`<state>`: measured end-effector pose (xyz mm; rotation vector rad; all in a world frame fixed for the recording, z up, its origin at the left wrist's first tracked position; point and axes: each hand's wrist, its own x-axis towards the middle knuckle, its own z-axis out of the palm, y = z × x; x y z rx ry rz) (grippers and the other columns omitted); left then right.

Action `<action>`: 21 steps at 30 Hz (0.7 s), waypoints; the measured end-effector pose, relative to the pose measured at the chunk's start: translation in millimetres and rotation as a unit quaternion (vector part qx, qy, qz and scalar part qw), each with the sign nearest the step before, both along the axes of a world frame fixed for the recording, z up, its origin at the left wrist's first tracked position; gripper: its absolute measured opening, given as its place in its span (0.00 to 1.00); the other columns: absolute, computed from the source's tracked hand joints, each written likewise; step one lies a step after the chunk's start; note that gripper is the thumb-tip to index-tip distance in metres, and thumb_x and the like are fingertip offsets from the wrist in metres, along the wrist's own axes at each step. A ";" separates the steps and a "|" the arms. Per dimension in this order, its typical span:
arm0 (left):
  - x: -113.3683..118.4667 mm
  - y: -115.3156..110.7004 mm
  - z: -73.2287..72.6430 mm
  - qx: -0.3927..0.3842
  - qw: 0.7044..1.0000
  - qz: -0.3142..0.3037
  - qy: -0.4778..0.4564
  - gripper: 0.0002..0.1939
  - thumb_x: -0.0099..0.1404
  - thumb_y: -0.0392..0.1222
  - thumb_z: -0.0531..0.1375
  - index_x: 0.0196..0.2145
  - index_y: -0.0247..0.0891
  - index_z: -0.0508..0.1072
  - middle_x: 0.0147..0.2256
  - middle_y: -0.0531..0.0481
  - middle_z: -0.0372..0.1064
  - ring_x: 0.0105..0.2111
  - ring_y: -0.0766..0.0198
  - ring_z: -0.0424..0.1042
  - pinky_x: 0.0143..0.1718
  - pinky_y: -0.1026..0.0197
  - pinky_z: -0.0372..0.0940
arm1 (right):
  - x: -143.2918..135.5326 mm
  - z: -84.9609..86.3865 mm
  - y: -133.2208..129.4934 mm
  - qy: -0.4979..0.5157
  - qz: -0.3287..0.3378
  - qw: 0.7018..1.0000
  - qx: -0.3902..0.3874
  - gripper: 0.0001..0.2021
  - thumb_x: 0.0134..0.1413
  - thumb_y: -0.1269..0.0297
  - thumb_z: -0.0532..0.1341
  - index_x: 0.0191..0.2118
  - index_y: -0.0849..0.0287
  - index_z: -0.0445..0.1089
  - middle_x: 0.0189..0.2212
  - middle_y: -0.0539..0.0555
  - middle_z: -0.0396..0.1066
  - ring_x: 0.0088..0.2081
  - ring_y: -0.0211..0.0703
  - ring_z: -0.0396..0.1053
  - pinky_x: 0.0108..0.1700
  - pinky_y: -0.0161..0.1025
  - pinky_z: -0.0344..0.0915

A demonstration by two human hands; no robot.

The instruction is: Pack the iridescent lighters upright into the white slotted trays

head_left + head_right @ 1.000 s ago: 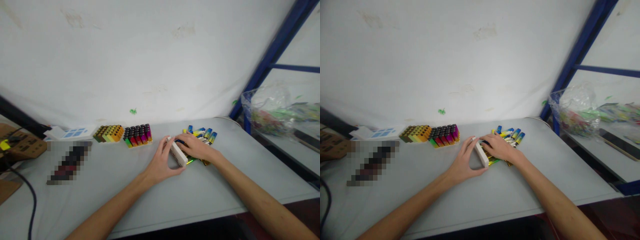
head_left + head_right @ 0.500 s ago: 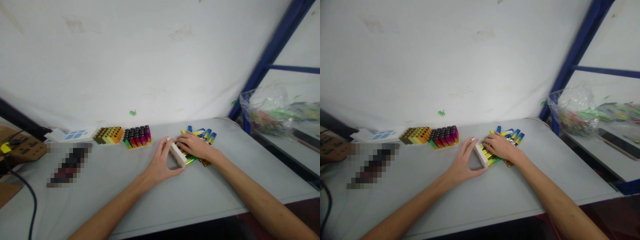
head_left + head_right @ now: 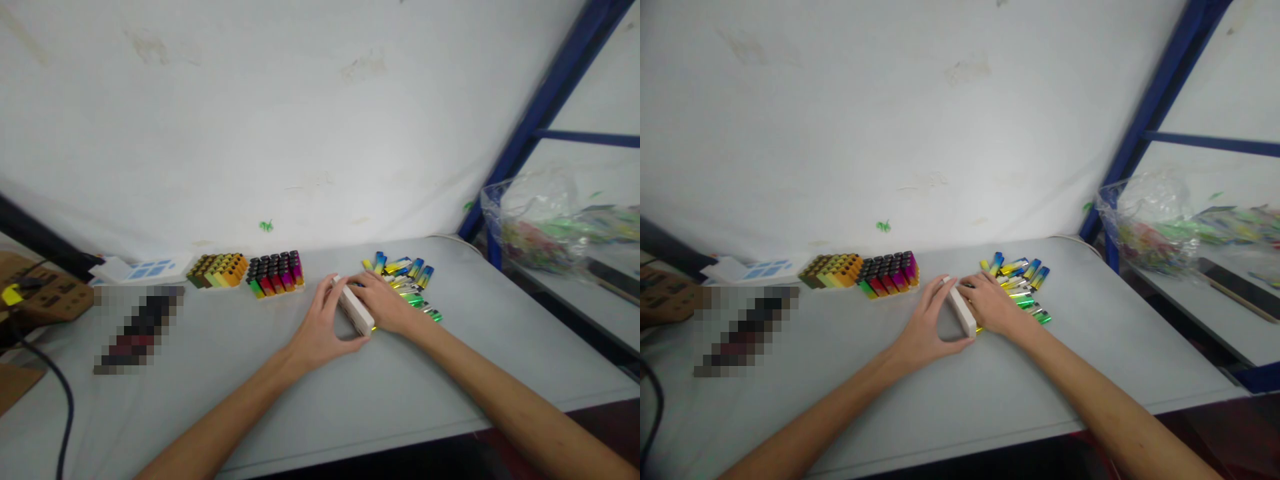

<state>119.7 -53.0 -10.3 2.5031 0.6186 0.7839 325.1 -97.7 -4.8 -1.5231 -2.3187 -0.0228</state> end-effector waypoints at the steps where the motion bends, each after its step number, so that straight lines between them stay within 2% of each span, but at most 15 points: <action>1: 0.0 -0.2 0.1 0.002 1.000 0.000 -0.001 0.55 0.55 0.50 0.74 0.71 0.43 0.50 0.69 0.34 0.48 0.72 0.41 0.51 0.72 0.38 0.53 | 1.0 0.4 0.0 0.000 -0.005 1.000 -0.004 0.14 0.68 0.66 0.58 0.54 0.59 0.75 0.54 0.64 0.74 0.57 0.55 0.69 0.68 0.60 0.54; 8: -8.1 -0.4 0.9 0.018 1.000 0.007 0.006 0.54 0.54 0.49 0.73 0.70 0.38 0.51 0.69 0.32 0.49 0.71 0.40 0.52 0.71 0.40 0.55 | 11.8 -0.7 5.8 -0.023 -0.004 1.000 0.003 0.17 0.75 0.61 0.53 0.57 0.57 0.76 0.53 0.62 0.76 0.57 0.53 0.70 0.65 0.60 0.58; 11: -10.8 0.3 0.6 0.024 1.000 0.009 0.009 0.54 0.54 0.49 0.73 0.70 0.39 0.50 0.68 0.32 0.49 0.71 0.40 0.51 0.71 0.40 0.55 | 15.2 0.2 8.0 -0.017 -0.003 1.000 0.009 0.17 0.75 0.61 0.53 0.56 0.60 0.76 0.51 0.62 0.77 0.53 0.53 0.72 0.60 0.56 0.64; 13: -10.1 1.1 -0.1 0.022 1.000 0.005 0.009 0.54 0.55 0.50 0.73 0.71 0.40 0.49 0.69 0.33 0.48 0.71 0.40 0.51 0.71 0.39 0.55 | 12.0 3.4 7.4 0.010 -0.002 1.000 0.015 0.17 0.74 0.62 0.52 0.54 0.60 0.77 0.50 0.63 0.77 0.51 0.53 0.73 0.58 0.54 0.66; 17: -5.4 2.9 -1.4 0.012 1.000 -0.005 0.007 0.54 0.56 0.50 0.73 0.71 0.42 0.48 0.70 0.33 0.46 0.71 0.40 0.51 0.71 0.40 0.54 | -5.0 8.1 4.2 0.053 -0.010 0.998 0.020 0.15 0.72 0.66 0.55 0.52 0.64 0.77 0.49 0.66 0.77 0.53 0.54 0.72 0.59 0.52 0.65; 19: -3.4 3.5 -1.0 0.010 1.000 -0.003 0.006 0.53 0.57 0.50 0.73 0.71 0.42 0.50 0.70 0.33 0.45 0.72 0.40 0.51 0.71 0.40 0.54 | -12.3 7.0 3.4 0.051 -0.014 0.999 0.003 0.13 0.69 0.70 0.57 0.51 0.66 0.77 0.50 0.67 0.76 0.53 0.55 0.72 0.59 0.52 0.65; 21: -2.7 3.5 0.2 0.007 1.000 -0.001 0.005 0.52 0.57 0.50 0.73 0.70 0.42 0.51 0.70 0.33 0.46 0.71 0.40 0.51 0.71 0.39 0.54 | -15.0 4.6 3.3 0.040 -0.016 0.999 -0.008 0.13 0.68 0.70 0.58 0.51 0.65 0.77 0.52 0.67 0.76 0.53 0.55 0.71 0.61 0.54 0.63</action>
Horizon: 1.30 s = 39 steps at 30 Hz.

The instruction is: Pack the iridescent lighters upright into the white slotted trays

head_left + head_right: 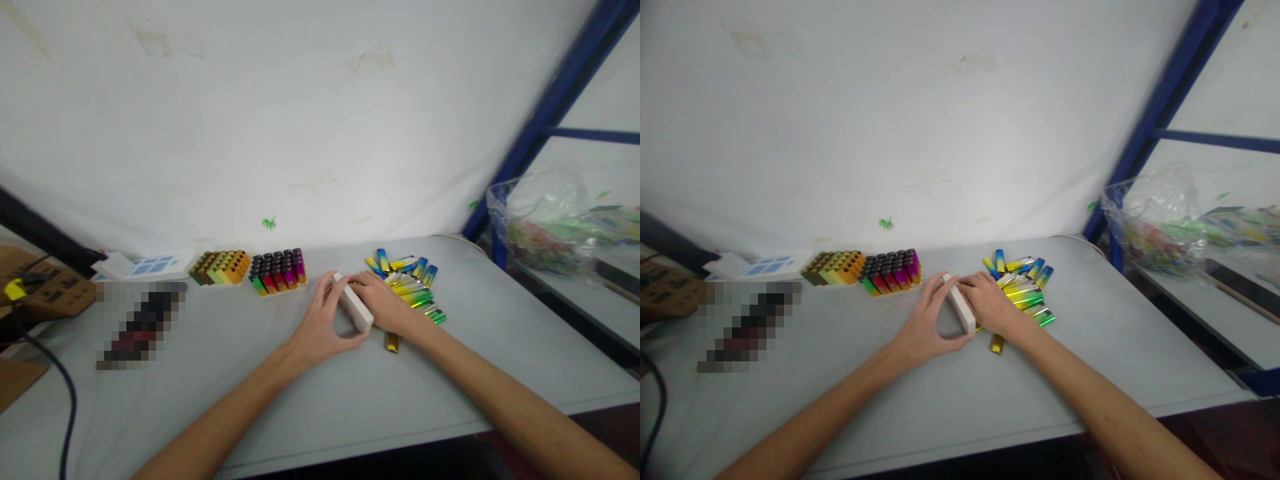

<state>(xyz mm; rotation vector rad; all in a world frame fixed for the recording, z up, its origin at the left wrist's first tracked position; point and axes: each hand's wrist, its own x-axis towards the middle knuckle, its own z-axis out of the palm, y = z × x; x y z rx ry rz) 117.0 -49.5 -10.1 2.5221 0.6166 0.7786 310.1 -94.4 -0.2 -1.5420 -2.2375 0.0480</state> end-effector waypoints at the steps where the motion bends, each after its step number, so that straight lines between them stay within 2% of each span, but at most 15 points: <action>1: -0.3 -0.2 0.7 -0.003 1.000 0.000 0.000 0.51 0.56 0.50 0.73 0.70 0.43 0.51 0.70 0.33 0.46 0.71 0.40 0.52 0.71 0.38 0.54 | 0.5 -1.2 0.2 -0.008 0.001 1.000 0.000 0.12 0.68 0.69 0.58 0.50 0.63 0.78 0.51 0.66 0.76 0.54 0.56 0.71 0.62 0.56 0.62; 5: -5.8 -1.5 2.5 -0.003 1.000 -0.006 0.000 0.51 0.54 0.48 0.73 0.69 0.42 0.54 0.69 0.34 0.47 0.70 0.39 0.54 0.70 0.38 0.56 | 12.2 -3.6 2.3 -0.029 0.000 0.999 0.019 0.16 0.73 0.64 0.53 0.47 0.62 0.79 0.49 0.63 0.77 0.52 0.54 0.72 0.60 0.57 0.63; 10: -12.8 -0.7 2.2 0.011 1.000 -0.010 0.002 0.49 0.54 0.49 0.73 0.68 0.41 0.55 0.68 0.33 0.48 0.70 0.40 0.53 0.70 0.40 0.57 | 24.8 -2.3 6.0 -0.022 -0.010 0.999 0.032 0.18 0.75 0.62 0.52 0.45 0.60 0.80 0.48 0.62 0.78 0.52 0.53 0.74 0.59 0.54 0.65; 13: -10.0 -0.4 2.4 0.009 1.000 -0.011 0.000 0.49 0.55 0.51 0.73 0.68 0.42 0.56 0.68 0.34 0.50 0.70 0.39 0.54 0.70 0.39 0.57 | 17.0 -3.4 5.4 0.017 -0.016 0.999 0.036 0.18 0.74 0.63 0.52 0.45 0.62 0.79 0.48 0.64 0.78 0.51 0.53 0.74 0.59 0.52 0.65; 15: -7.3 -0.8 2.6 0.002 1.000 -0.012 0.003 0.50 0.55 0.51 0.73 0.69 0.43 0.55 0.68 0.34 0.50 0.70 0.39 0.54 0.70 0.38 0.56 | 7.8 -5.9 3.4 0.028 -0.015 0.999 0.026 0.15 0.72 0.65 0.54 0.49 0.63 0.77 0.49 0.65 0.78 0.52 0.53 0.73 0.60 0.52 0.64; 18: -7.2 -1.0 3.6 -0.001 1.000 -0.011 0.005 0.51 0.55 0.51 0.74 0.69 0.44 0.54 0.68 0.34 0.49 0.71 0.39 0.52 0.70 0.38 0.55 | -2.1 -9.2 -0.9 -0.006 -0.010 1.000 0.010 0.15 0.68 0.67 0.57 0.56 0.63 0.74 0.55 0.66 0.74 0.58 0.56 0.69 0.67 0.58 0.56; 20: -10.6 0.0 5.5 0.004 1.000 -0.014 0.007 0.49 0.54 0.51 0.74 0.67 0.43 0.56 0.68 0.35 0.49 0.71 0.39 0.52 0.70 0.39 0.56 | -3.7 -9.5 -3.2 -0.032 -0.004 0.999 0.013 0.16 0.69 0.66 0.57 0.57 0.61 0.73 0.58 0.66 0.72 0.60 0.57 0.66 0.68 0.61 0.52; 24: -21.3 5.0 12.2 0.010 0.999 -0.032 0.036 0.46 0.51 0.52 0.76 0.62 0.41 0.62 0.66 0.35 0.50 0.69 0.39 0.56 0.69 0.41 0.60 | -0.4 -7.2 -4.5 -0.051 0.005 0.998 0.028 0.17 0.75 0.62 0.51 0.56 0.59 0.74 0.56 0.65 0.72 0.58 0.55 0.68 0.65 0.58 0.57; 27: -27.5 8.7 17.0 0.022 0.998 -0.035 0.056 0.46 0.50 0.53 0.76 0.61 0.40 0.62 0.66 0.33 0.49 0.68 0.39 0.58 0.68 0.41 0.60 | 1.1 -6.8 -4.1 -0.058 0.003 0.998 0.034 0.18 0.75 0.60 0.50 0.56 0.58 0.74 0.55 0.65 0.72 0.57 0.55 0.68 0.64 0.58 0.58; 32: -31.6 10.0 20.0 0.043 0.996 -0.040 0.070 0.46 0.51 0.53 0.75 0.61 0.40 0.61 0.65 0.32 0.50 0.70 0.38 0.52 0.69 0.40 0.59 | 0.6 -7.5 -4.9 -0.069 -0.030 0.997 0.026 0.18 0.75 0.59 0.51 0.58 0.54 0.75 0.58 0.65 0.70 0.61 0.58 0.66 0.66 0.65 0.54; 39: -29.3 7.8 17.5 0.028 0.997 -0.030 0.070 0.45 0.51 0.52 0.75 0.61 0.40 0.61 0.66 0.32 0.47 0.67 0.38 0.58 0.67 0.41 0.61 | 0.6 -1.8 -4.9 -0.071 -0.063 0.995 0.002 0.19 0.75 0.58 0.51 0.58 0.53 0.76 0.59 0.66 0.69 0.62 0.58 0.65 0.67 0.66 0.53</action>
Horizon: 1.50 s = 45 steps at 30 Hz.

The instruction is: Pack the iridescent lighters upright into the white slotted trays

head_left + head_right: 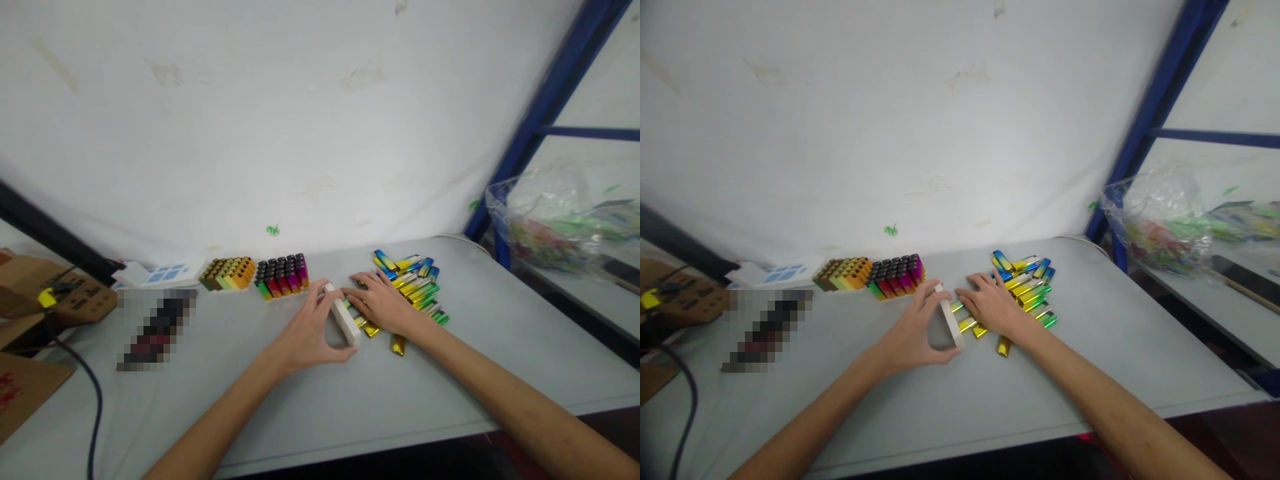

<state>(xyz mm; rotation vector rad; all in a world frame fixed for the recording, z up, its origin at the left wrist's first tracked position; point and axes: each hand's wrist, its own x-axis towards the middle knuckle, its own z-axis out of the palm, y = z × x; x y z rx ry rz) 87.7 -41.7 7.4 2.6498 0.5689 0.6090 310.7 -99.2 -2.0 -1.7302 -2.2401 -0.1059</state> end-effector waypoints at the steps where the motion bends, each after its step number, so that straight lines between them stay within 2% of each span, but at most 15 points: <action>1: 2.1 -1.3 -0.8 -0.003 1.000 -0.001 -0.004 0.45 0.52 0.52 0.75 0.62 0.40 0.61 0.66 0.32 0.48 0.68 0.38 0.58 0.68 0.41 0.61 | -0.9 0.7 0.8 0.005 -0.005 1.000 -0.006 0.19 0.75 0.59 0.51 0.59 0.54 0.74 0.59 0.66 0.69 0.62 0.57 0.65 0.67 0.66 0.53; 7: 19.8 -12.6 -5.6 -0.018 0.999 -0.016 -0.043 0.46 0.56 0.51 0.73 0.66 0.44 0.57 0.68 0.36 0.48 0.72 0.43 0.51 0.71 0.43 0.55 | -7.8 -4.7 7.1 -0.008 -0.018 0.999 -0.036 0.22 0.71 0.64 0.55 0.66 0.58 0.66 0.65 0.66 0.65 0.66 0.60 0.60 0.70 0.67 0.45; 11: 22.1 -16.6 -4.1 -0.013 0.999 -0.004 -0.043 0.45 0.54 0.50 0.73 0.64 0.41 0.59 0.67 0.34 0.49 0.71 0.41 0.52 0.70 0.43 0.57 | -5.9 -12.8 7.5 -0.044 -0.026 0.998 -0.030 0.24 0.72 0.62 0.52 0.70 0.54 0.62 0.68 0.66 0.61 0.68 0.61 0.56 0.70 0.69 0.43; 15: 8.5 -15.1 5.4 0.002 1.000 0.018 -0.003 0.44 0.50 0.49 0.75 0.59 0.39 0.61 0.66 0.31 0.49 0.66 0.37 0.58 0.66 0.42 0.63 | 0.8 -14.7 7.5 -0.054 -0.035 0.998 0.000 0.22 0.75 0.62 0.48 0.68 0.53 0.63 0.66 0.65 0.63 0.68 0.58 0.57 0.70 0.68 0.45; 18: -7.9 -5.8 12.4 0.013 1.000 0.017 0.023 0.38 0.50 0.51 0.75 0.52 0.40 0.64 0.64 0.33 0.51 0.66 0.39 0.60 0.64 0.44 0.65 | 4.5 -12.2 8.9 -0.045 -0.037 0.998 0.014 0.21 0.76 0.63 0.47 0.65 0.54 0.67 0.62 0.64 0.68 0.66 0.55 0.61 0.70 0.65 0.46; 22: -21.0 18.3 9.2 0.047 0.998 0.044 0.018 0.30 0.52 0.53 0.76 0.45 0.42 0.66 0.59 0.38 0.59 0.62 0.42 0.64 0.61 0.44 0.68 | 6.3 -7.7 11.5 -0.017 -0.047 0.999 0.017 0.18 0.75 0.61 0.50 0.58 0.56 0.73 0.58 0.63 0.72 0.62 0.55 0.66 0.69 0.65 0.50; 25: -20.0 31.0 -0.4 0.090 0.993 0.071 0.021 0.21 0.62 0.45 0.71 0.47 0.42 0.68 0.56 0.40 0.65 0.59 0.46 0.67 0.61 0.42 0.67 | 9.6 -5.0 13.0 0.014 -0.050 0.998 0.037 0.16 0.74 0.61 0.53 0.54 0.58 0.75 0.55 0.63 0.73 0.60 0.56 0.68 0.68 0.63 0.52; 28: -14.9 28.7 -7.0 0.125 0.989 0.060 0.049 0.16 0.66 0.41 0.68 0.49 0.41 0.70 0.57 0.40 0.68 0.62 0.45 0.65 0.63 0.40 0.66 | 15.3 -3.3 13.6 0.051 -0.042 0.995 0.069 0.16 0.74 0.62 0.52 0.51 0.60 0.76 0.52 0.62 0.76 0.56 0.54 0.71 0.67 0.60 0.55; 31: -11.0 17.0 -8.2 0.144 0.986 0.050 0.071 0.17 0.67 0.42 0.66 0.53 0.40 0.72 0.60 0.39 0.68 0.64 0.44 0.63 0.67 0.39 0.62 | 15.7 -0.8 10.8 0.077 -0.008 0.994 0.083 0.16 0.74 0.61 0.53 0.50 0.62 0.76 0.50 0.63 0.76 0.54 0.54 0.72 0.65 0.57 0.60; 34: -10.9 8.4 -7.0 0.146 0.984 0.059 0.086 0.24 0.66 0.43 0.65 0.58 0.39 0.71 0.62 0.36 0.67 0.64 0.43 0.65 0.66 0.38 0.63 | 3.7 5.0 2.6 0.083 0.033 0.994 0.064 0.19 0.72 0.52 0.56 0.52 0.60 0.76 0.52 0.62 0.75 0.56 0.55 0.71 0.66 0.58 0.58; 36: -12.4 7.5 -4.9 0.145 0.984 0.058 0.088 0.27 0.65 0.43 0.65 0.61 0.38 0.69 0.62 0.35 0.67 0.63 0.42 0.66 0.65 0.37 0.64 | -9.1 10.2 -4.4 0.081 0.040 0.995 0.044 0.25 0.68 0.43 0.57 0.55 0.59 0.75 0.54 0.62 0.74 0.57 0.57 0.70 0.66 0.60 0.58; 38: -14.3 10.4 0.1 0.150 0.985 0.050 0.068 0.25 0.66 0.40 0.63 0.60 0.39 0.70 0.60 0.37 0.70 0.61 0.44 0.68 0.64 0.38 0.65 | -20.7 14.6 -10.3 0.078 0.037 0.996 0.026 0.30 0.64 0.38 0.59 0.58 0.59 0.73 0.55 0.64 0.73 0.57 0.60 0.70 0.64 0.59 0.61; 40: -17.0 17.0 8.8 0.160 0.986 0.040 0.017 0.20 0.68 0.36 0.61 0.57 0.40 0.72 0.55 0.39 0.73 0.58 0.48 0.70 0.63 0.41 0.67 | -27.3 16.7 -13.3 0.069 0.028 0.997 0.013 0.30 0.63 0.41 0.62 0.59 0.61 0.72 0.57 0.66 0.71 0.57 0.61 0.69 0.64 0.60 0.61; 42: -22.3 27.5 19.7 0.172 0.983 0.040 -0.052 0.16 0.69 0.34 0.58 0.54 0.40 0.72 0.52 0.41 0.73 0.57 0.52 0.70 0.62 0.46 0.68 | -28.2 15.9 -13.2 0.062 0.026 0.998 0.003 0.27 0.65 0.48 0.63 0.60 0.62 0.71 0.59 0.67 0.70 0.58 0.62 0.68 0.65 0.60 0.60; 45: -36.7 50.1 32.7 0.209 0.964 0.114 -0.122 0.14 0.69 0.36 0.60 0.52 0.40 0.72 0.53 0.40 0.70 0.57 0.51 0.70 0.62 0.45 0.66 | -24.4 11.3 -10.2 0.067 0.046 0.997 -0.002 0.24 0.67 0.55 0.61 0.62 0.63 0.70 0.62 0.69 0.67 0.62 0.62 0.66 0.66 0.60 0.59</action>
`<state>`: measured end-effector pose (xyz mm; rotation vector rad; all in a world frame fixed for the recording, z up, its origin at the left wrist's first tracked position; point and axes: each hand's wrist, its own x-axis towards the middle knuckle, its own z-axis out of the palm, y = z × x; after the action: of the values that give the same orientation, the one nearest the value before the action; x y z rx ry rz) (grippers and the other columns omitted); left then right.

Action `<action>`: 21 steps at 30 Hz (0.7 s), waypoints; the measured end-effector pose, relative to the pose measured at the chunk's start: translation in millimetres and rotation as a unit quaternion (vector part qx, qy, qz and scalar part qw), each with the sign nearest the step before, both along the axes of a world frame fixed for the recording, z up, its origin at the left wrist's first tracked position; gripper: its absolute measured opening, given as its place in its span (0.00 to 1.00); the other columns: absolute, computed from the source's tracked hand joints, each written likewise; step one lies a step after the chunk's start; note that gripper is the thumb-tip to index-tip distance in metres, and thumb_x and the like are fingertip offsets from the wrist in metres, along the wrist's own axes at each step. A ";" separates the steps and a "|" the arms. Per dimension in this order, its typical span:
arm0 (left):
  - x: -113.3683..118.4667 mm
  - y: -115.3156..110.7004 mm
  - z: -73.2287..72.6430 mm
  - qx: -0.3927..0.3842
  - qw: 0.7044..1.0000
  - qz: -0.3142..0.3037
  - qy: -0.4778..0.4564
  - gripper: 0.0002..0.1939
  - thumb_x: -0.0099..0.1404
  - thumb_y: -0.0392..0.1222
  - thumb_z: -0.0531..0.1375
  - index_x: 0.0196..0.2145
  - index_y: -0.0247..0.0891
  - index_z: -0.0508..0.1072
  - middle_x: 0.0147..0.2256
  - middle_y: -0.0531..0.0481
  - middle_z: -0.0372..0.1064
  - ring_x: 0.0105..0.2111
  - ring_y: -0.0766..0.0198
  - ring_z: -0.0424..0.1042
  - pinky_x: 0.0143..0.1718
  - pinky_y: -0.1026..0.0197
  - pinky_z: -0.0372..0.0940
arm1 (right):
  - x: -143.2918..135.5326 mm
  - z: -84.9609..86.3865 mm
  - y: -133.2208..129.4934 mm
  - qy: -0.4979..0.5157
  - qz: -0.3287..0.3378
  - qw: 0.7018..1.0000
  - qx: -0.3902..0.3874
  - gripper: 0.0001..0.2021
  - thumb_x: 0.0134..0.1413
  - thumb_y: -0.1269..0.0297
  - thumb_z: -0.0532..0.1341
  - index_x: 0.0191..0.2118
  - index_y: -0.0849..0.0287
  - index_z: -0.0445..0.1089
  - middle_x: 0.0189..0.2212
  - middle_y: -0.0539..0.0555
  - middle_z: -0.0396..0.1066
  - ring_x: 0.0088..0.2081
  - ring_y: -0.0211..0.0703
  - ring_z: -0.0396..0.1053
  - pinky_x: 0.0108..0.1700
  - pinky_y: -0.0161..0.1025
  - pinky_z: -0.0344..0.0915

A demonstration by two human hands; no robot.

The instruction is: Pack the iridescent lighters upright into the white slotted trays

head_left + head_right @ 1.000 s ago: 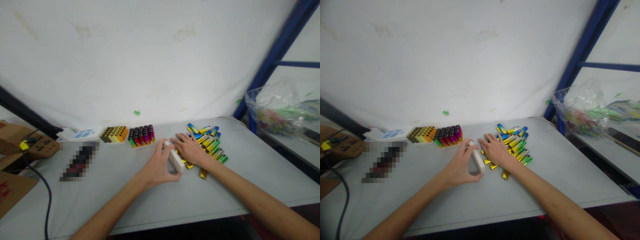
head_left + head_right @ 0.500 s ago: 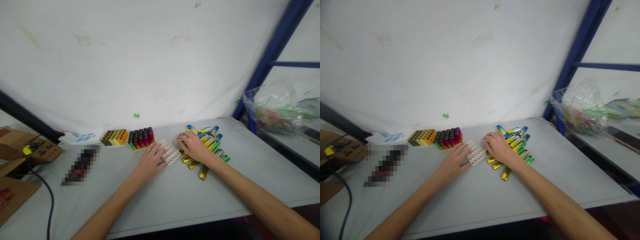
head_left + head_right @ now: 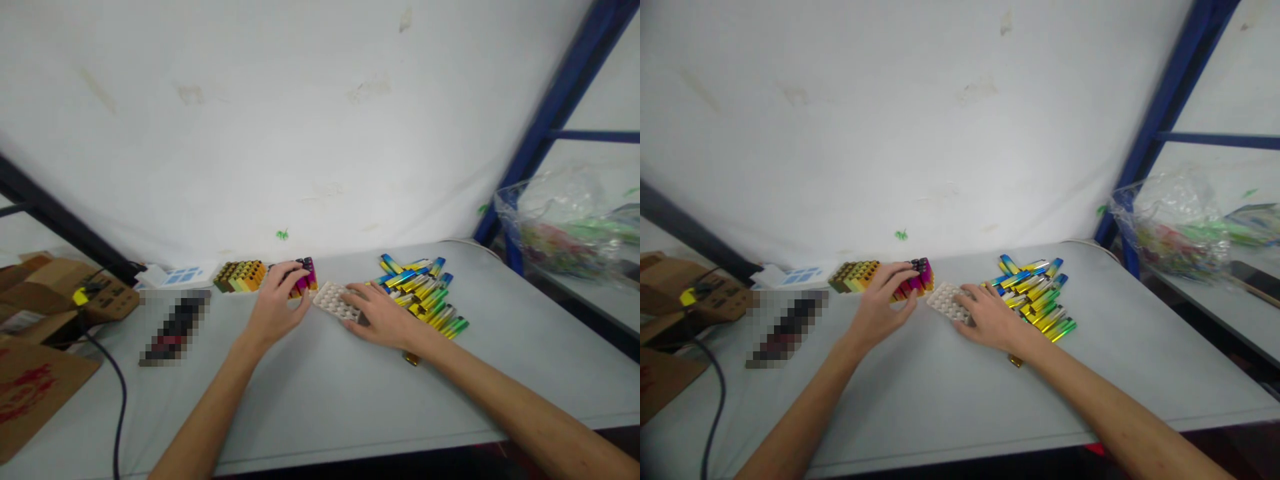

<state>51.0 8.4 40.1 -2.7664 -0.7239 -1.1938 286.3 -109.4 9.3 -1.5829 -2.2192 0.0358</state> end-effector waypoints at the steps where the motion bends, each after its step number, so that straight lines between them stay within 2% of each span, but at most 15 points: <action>1: -5.8 8.3 2.0 0.011 0.999 0.034 -0.001 0.15 0.69 0.40 0.61 0.53 0.40 0.72 0.55 0.39 0.68 0.59 0.49 0.68 0.63 0.43 0.65 | 1.1 -1.5 1.0 0.002 0.007 1.000 0.000 0.24 0.67 0.56 0.60 0.63 0.63 0.69 0.62 0.69 0.67 0.62 0.61 0.66 0.67 0.60 0.58; 3: -16.3 23.5 2.3 0.013 0.996 0.087 0.015 0.21 0.67 0.47 0.65 0.55 0.39 0.71 0.60 0.36 0.63 0.62 0.44 0.64 0.65 0.40 0.62 | 1.6 -3.4 2.2 0.003 0.013 1.000 -0.001 0.24 0.67 0.57 0.60 0.63 0.63 0.69 0.64 0.69 0.66 0.63 0.61 0.66 0.69 0.62 0.54; 6: -21.6 38.8 -0.6 0.015 0.992 0.115 0.050 0.31 0.65 0.56 0.66 0.60 0.39 0.69 0.63 0.34 0.59 0.64 0.41 0.61 0.65 0.40 0.60 | -0.6 -2.7 1.8 0.000 0.019 1.000 -0.003 0.23 0.67 0.57 0.60 0.63 0.62 0.70 0.64 0.69 0.67 0.63 0.61 0.66 0.70 0.64 0.52; 9: -11.7 46.6 1.0 0.013 0.985 0.126 0.115 0.38 0.64 0.64 0.65 0.64 0.42 0.66 0.65 0.33 0.58 0.66 0.40 0.58 0.67 0.38 0.56 | -1.6 -1.4 -0.2 -0.004 0.037 0.999 -0.002 0.23 0.66 0.57 0.60 0.62 0.61 0.70 0.63 0.69 0.68 0.63 0.61 0.67 0.70 0.65 0.52; 12: 4.0 52.3 7.0 -0.035 0.970 0.131 0.201 0.42 0.62 0.69 0.63 0.67 0.45 0.64 0.61 0.35 0.66 0.61 0.38 0.64 0.63 0.38 0.58 | -0.3 -2.7 -2.3 0.006 0.074 0.997 -0.005 0.23 0.66 0.56 0.61 0.62 0.58 0.70 0.63 0.67 0.68 0.63 0.60 0.66 0.70 0.67 0.50; 14: 11.9 56.2 10.2 -0.079 0.954 0.136 0.256 0.42 0.63 0.71 0.61 0.67 0.47 0.64 0.53 0.36 0.72 0.54 0.40 0.71 0.57 0.41 0.63 | -0.9 -3.9 -3.7 0.018 0.103 0.994 -0.014 0.23 0.66 0.55 0.62 0.63 0.56 0.69 0.63 0.65 0.68 0.64 0.58 0.66 0.71 0.66 0.48; 16: 16.1 59.5 11.5 -0.093 0.943 0.143 0.286 0.40 0.65 0.72 0.58 0.65 0.46 0.65 0.48 0.37 0.74 0.48 0.41 0.74 0.51 0.44 0.66 | -4.2 -3.8 -5.3 0.032 0.131 0.990 -0.027 0.24 0.66 0.54 0.62 0.64 0.55 0.67 0.64 0.64 0.67 0.65 0.56 0.64 0.72 0.64 0.45; 21: 15.7 62.9 9.8 -0.064 0.940 0.146 0.301 0.31 0.68 0.67 0.58 0.58 0.42 0.70 0.45 0.38 0.74 0.45 0.44 0.75 0.47 0.49 0.66 | -16.4 3.7 -8.4 0.048 0.181 0.982 -0.038 0.30 0.66 0.47 0.62 0.68 0.54 0.62 0.64 0.61 0.67 0.65 0.52 0.64 0.73 0.62 0.43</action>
<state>66.7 71.3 49.9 -2.7424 -1.0952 -0.2233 269.9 -117.8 13.0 -1.1648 -2.4226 0.2976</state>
